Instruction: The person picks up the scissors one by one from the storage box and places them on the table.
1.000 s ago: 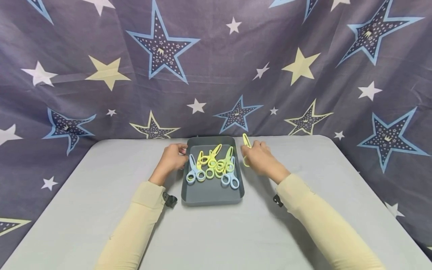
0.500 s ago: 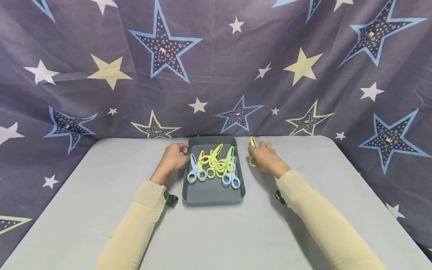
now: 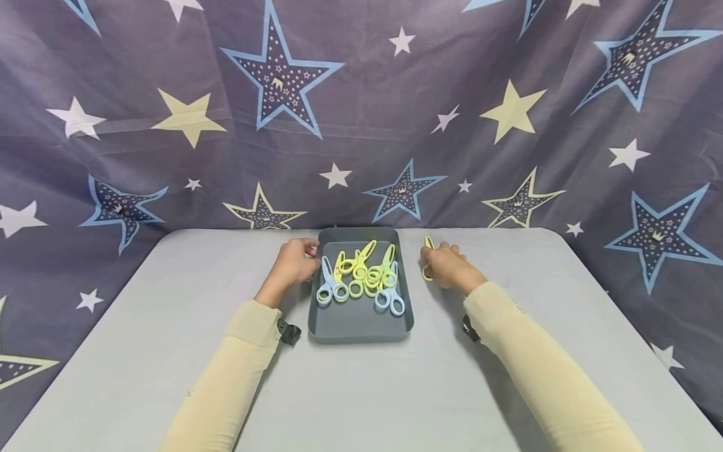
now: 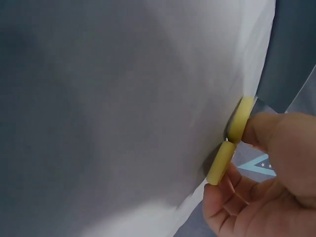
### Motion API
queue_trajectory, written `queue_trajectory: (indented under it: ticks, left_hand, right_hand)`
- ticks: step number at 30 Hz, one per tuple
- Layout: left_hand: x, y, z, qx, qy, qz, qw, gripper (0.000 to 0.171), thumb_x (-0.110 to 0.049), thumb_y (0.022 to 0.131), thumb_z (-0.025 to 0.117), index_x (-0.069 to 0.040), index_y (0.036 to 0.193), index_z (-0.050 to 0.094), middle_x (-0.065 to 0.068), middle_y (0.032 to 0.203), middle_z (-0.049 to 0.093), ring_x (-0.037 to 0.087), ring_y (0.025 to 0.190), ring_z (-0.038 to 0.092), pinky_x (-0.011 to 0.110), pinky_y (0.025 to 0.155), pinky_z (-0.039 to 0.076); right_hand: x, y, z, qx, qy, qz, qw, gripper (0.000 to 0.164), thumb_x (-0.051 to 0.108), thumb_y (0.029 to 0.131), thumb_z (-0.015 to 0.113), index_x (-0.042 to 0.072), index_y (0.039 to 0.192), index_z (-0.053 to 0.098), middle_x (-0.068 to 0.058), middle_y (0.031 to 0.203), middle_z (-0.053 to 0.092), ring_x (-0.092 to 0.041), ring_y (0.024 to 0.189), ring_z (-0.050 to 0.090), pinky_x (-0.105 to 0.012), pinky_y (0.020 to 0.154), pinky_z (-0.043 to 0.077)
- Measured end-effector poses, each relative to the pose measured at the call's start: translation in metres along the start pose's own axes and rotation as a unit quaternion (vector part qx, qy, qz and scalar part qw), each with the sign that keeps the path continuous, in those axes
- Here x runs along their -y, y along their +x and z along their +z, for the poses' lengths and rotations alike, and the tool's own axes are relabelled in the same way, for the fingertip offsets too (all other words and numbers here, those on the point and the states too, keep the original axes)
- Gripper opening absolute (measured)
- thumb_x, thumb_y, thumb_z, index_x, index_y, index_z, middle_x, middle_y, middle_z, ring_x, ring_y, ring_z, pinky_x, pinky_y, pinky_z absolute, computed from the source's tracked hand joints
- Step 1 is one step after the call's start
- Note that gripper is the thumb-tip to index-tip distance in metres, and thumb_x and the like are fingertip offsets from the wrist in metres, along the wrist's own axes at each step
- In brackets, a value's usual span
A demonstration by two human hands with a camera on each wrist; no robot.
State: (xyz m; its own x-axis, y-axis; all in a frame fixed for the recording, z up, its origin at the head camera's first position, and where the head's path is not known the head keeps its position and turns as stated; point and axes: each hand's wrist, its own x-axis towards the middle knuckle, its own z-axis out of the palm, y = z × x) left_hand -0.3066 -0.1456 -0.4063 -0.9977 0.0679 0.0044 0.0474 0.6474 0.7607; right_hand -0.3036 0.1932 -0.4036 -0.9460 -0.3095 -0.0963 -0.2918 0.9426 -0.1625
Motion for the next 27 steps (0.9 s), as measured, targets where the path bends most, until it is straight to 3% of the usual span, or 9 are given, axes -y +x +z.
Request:
queue_trajectory:
  ticks: [27]
  left_hand:
    - [0.0008,0.0004,0.0003,-0.006,-0.001,0.0,1.0,0.055,0.002,0.085,0.061,0.005,0.14,0.058,0.019,0.115,0.063,0.017,0.068,0.068,0.026,0.057,0.063]
  right_hand:
    - [0.0078,0.0089,0.0058,-0.01,0.033,-0.016,0.999,0.013,0.012,0.094,0.067,0.008,0.105,0.063,-0.016,0.1,0.061,-0.038,0.095,0.053,-0.053,0.084,0.052]
